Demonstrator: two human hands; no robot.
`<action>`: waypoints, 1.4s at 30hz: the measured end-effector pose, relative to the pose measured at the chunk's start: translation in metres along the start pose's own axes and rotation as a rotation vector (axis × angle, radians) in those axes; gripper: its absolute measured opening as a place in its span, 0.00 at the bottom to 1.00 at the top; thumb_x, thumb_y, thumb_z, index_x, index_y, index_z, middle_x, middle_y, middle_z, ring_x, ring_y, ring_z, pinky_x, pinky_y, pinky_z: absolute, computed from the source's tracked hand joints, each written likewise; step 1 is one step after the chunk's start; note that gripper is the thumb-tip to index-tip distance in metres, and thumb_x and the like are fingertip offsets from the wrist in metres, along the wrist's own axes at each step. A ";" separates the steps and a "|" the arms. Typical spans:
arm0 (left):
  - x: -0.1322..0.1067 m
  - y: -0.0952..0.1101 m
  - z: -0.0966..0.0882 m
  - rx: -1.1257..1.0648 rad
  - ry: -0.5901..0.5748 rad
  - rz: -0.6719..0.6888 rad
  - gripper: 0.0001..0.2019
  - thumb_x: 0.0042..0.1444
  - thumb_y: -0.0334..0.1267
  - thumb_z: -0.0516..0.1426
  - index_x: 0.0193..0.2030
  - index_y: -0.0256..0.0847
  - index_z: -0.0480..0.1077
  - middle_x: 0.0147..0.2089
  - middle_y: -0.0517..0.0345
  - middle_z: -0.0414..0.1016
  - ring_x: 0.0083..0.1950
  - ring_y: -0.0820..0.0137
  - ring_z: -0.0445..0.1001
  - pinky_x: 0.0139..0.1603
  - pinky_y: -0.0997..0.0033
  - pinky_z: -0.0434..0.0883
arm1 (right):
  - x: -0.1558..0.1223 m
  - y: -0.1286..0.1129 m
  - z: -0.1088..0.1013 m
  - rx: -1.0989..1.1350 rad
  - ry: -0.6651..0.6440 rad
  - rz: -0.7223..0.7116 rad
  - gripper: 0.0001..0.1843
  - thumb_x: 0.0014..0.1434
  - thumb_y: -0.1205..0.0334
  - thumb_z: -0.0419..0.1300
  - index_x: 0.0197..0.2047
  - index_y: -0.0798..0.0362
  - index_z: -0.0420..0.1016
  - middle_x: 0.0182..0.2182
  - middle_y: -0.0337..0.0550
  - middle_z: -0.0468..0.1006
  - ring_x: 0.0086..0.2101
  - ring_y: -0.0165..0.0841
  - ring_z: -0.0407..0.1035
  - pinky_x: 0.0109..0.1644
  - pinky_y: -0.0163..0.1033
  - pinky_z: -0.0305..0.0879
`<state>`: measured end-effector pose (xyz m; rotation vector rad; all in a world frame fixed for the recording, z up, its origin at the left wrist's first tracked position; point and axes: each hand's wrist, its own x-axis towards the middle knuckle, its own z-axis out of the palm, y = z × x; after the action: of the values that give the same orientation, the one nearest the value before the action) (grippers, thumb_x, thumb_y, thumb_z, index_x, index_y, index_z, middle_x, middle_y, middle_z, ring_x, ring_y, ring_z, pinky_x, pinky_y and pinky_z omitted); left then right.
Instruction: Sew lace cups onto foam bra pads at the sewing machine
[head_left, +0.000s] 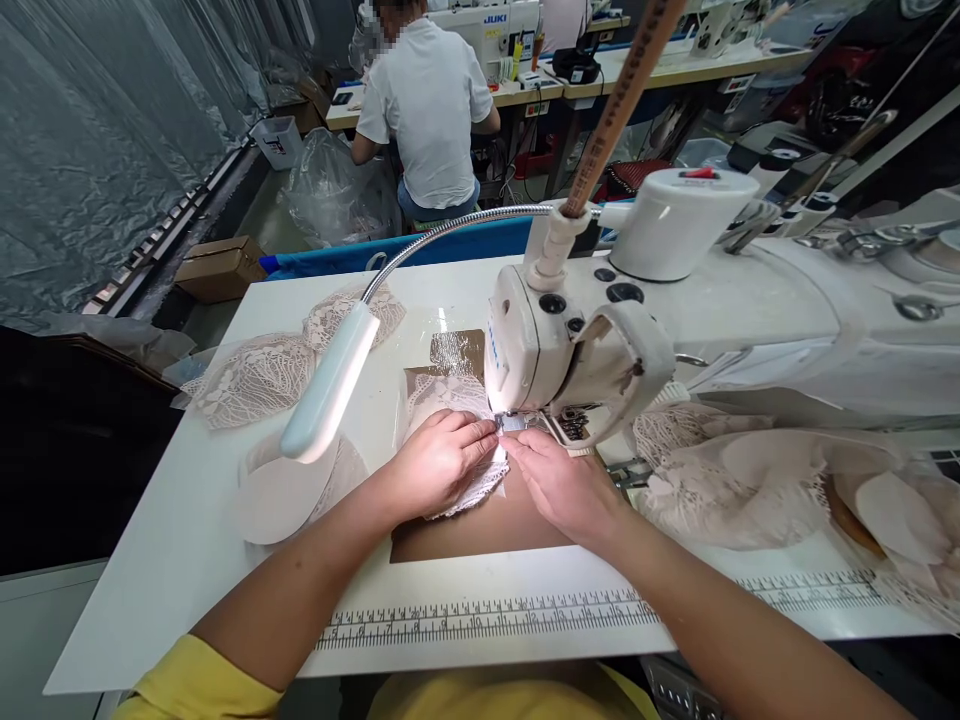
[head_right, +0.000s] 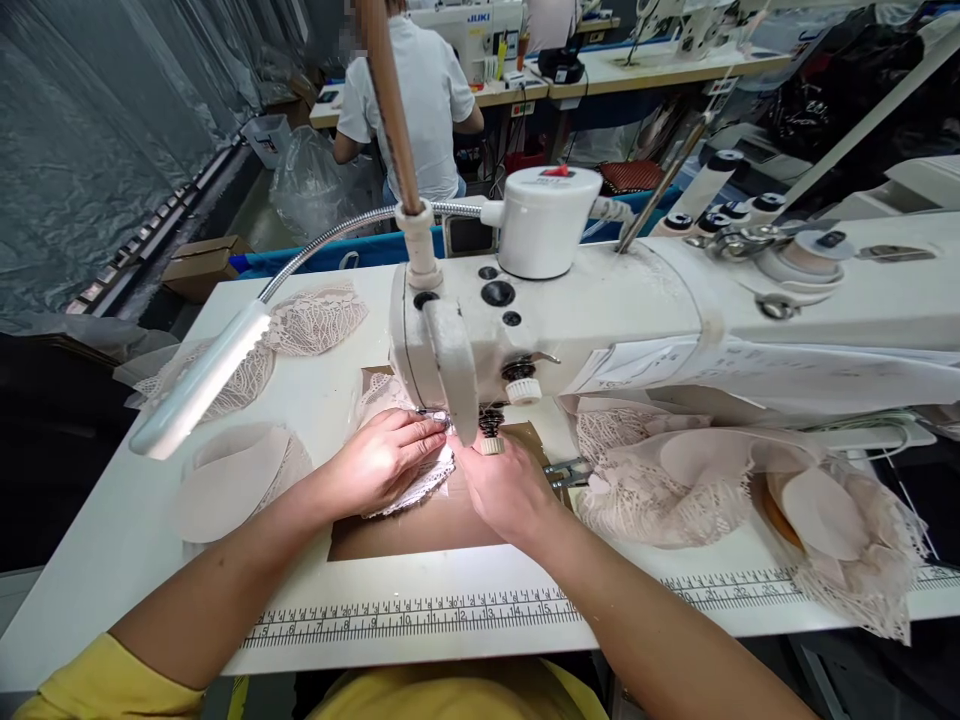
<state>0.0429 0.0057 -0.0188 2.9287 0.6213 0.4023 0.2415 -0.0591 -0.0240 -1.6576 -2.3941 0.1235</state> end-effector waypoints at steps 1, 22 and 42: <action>0.000 -0.001 -0.001 -0.008 -0.002 -0.008 0.15 0.65 0.34 0.50 0.55 0.35 0.69 0.56 0.46 0.73 0.52 0.60 0.69 0.50 0.58 0.69 | 0.000 0.001 0.000 0.008 -0.004 0.003 0.22 0.62 0.69 0.48 0.55 0.49 0.73 0.39 0.47 0.77 0.34 0.33 0.70 0.37 0.34 0.64; -0.006 -0.001 -0.006 -0.075 -0.021 -0.048 0.18 0.62 0.45 0.51 0.54 0.39 0.71 0.56 0.43 0.69 0.54 0.56 0.66 0.53 0.54 0.65 | -0.003 0.005 0.013 -0.032 0.154 0.020 0.20 0.63 0.68 0.48 0.53 0.55 0.75 0.41 0.48 0.79 0.35 0.35 0.71 0.36 0.37 0.65; 0.000 0.011 0.003 -0.016 -0.005 -0.195 0.17 0.65 0.36 0.47 0.27 0.36 0.68 0.27 0.54 0.68 0.29 0.69 0.65 0.30 0.70 0.60 | -0.005 0.002 0.005 0.112 0.102 -0.199 0.17 0.59 0.74 0.50 0.43 0.54 0.77 0.30 0.44 0.72 0.34 0.33 0.63 0.32 0.34 0.55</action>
<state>0.0475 -0.0045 -0.0194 2.8180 0.8889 0.3757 0.2442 -0.0629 -0.0303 -1.3365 -2.4116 0.1335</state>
